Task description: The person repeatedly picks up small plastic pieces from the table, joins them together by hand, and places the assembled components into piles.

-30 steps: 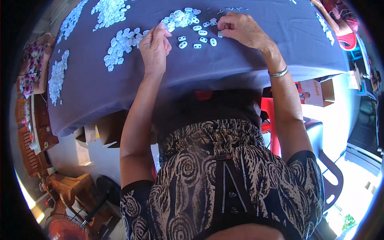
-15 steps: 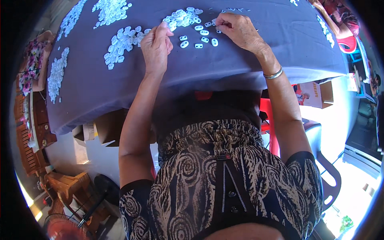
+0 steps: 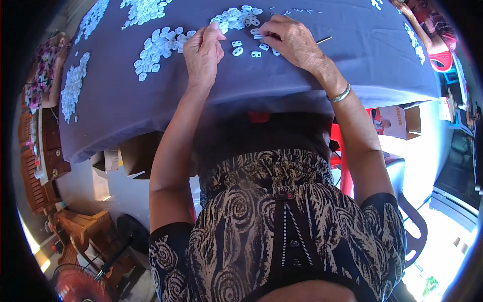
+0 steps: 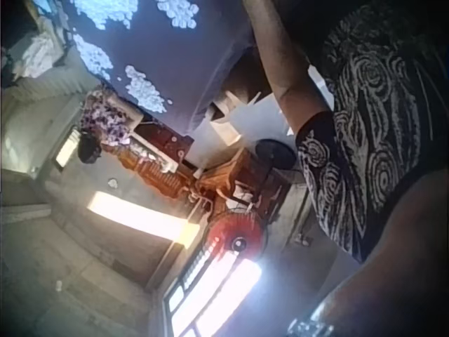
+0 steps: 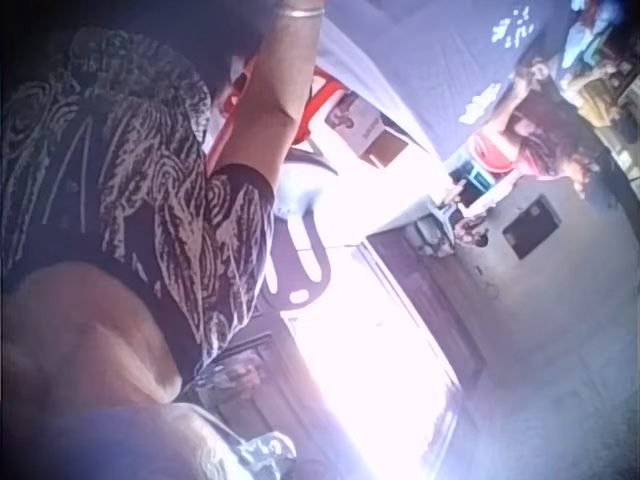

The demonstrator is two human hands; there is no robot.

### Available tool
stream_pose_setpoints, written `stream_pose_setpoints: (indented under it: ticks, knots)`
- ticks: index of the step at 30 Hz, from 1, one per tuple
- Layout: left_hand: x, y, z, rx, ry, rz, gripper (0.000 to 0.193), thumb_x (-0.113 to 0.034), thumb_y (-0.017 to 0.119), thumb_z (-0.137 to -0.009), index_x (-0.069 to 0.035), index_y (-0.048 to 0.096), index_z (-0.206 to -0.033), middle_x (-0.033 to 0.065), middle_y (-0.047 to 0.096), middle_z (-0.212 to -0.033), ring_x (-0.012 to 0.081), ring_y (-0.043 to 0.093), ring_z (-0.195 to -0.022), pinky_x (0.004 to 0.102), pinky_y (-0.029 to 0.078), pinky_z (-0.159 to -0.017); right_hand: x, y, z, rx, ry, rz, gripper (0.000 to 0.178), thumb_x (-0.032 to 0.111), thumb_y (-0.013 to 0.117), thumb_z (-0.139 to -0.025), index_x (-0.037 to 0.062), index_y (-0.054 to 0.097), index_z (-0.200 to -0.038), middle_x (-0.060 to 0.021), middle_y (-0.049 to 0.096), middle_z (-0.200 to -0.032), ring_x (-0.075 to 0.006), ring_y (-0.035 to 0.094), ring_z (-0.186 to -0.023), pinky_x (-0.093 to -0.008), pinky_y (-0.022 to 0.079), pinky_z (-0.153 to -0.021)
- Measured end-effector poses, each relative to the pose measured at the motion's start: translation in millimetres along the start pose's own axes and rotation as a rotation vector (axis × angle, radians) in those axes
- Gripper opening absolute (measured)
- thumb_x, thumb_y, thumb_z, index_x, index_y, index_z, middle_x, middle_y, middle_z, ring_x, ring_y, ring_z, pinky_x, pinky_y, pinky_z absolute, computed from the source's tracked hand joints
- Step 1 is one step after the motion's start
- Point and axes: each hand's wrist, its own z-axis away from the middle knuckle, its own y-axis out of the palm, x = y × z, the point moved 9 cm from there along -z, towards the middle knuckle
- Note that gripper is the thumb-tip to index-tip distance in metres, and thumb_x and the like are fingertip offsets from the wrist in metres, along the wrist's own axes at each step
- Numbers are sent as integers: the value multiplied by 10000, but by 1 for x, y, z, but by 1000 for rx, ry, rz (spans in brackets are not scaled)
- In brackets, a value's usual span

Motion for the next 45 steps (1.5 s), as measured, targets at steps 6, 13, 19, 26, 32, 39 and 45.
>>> stream_pose_setpoints:
  ticks: [6, 13, 19, 26, 32, 39, 45]
  knots:
    - [-1, 1, 1, 10, 19, -37, 307, -232, 558, -922, -19, 573, -701, -33, 398, -503, 33, 349, -428, 209, 297, -402, -2, -5, 0, -11, 86, -86, 142, 65, 663, -776, 18, 624, -905, -83, 593, -793, -219, 621, -692, -305, 507, -653]
    - [-20, 16, 10, 71, 258, -263, 102, -89, 633, -857, -22, 621, -933, 8, 563, -746, 59, 518, -647, 199, 425, -553, 5, -8, -2, -1, 157, -285, 129, 68, 660, -784, 7, 623, -891, -83, 615, -779, -171, 618, -681, -287, 502, -648]
    - [-21, 37, 17, 191, 326, -341, 216, -58, 654, -824, -28, 609, -1032, 63, 637, -912, 111, 601, -800, 219, 493, -665, 7, -8, -2, 55, 215, -366, 120, 71, 652, -798, 5, 623, -894, -73, 628, -794, -142, 599, -694, -277, 488, -650]
    - [-16, 40, 18, 246, 270, -334, 233, -4, 639, -821, -27, 607, -1050, 71, 648, -954, 109, 614, -831, 226, 506, -681, 9, 2, -1, 100, 270, -468, 120, 81, 651, -823, 15, 629, -921, -56, 633, -804, -111, 584, -715, -251, 477, -664]
    - [-15, 30, 13, 184, 263, -342, 203, 10, 631, -822, -20, 615, -1021, 67, 657, -931, 91, 609, -818, 217, 497, -698, -18, -15, -1, -19, 264, -470, 117, 100, 639, -846, 35, 646, -942, -29, 642, -806, -69, 569, -723, -226, 475, -675]
    - [-19, 39, 17, 232, 310, -562, 181, -4, 648, -796, -25, 627, -975, 64, 662, -900, 117, 618, -754, 241, 490, -650, -37, -21, 8, 94, 270, -296, 115, 103, 667, -811, 29, 649, -896, -36, 637, -808, -105, 590, -716, -240, 481, -672]
    - [-17, 40, 18, 260, 372, -631, 181, -8, 653, -780, -28, 628, -959, 79, 658, -889, 162, 630, -739, 260, 496, -662, -12, -6, 4, 136, 147, -191, 104, 96, 675, -790, 30, 639, -862, -54, 584, -773, -162, 580, -671, -275, 472, -630]
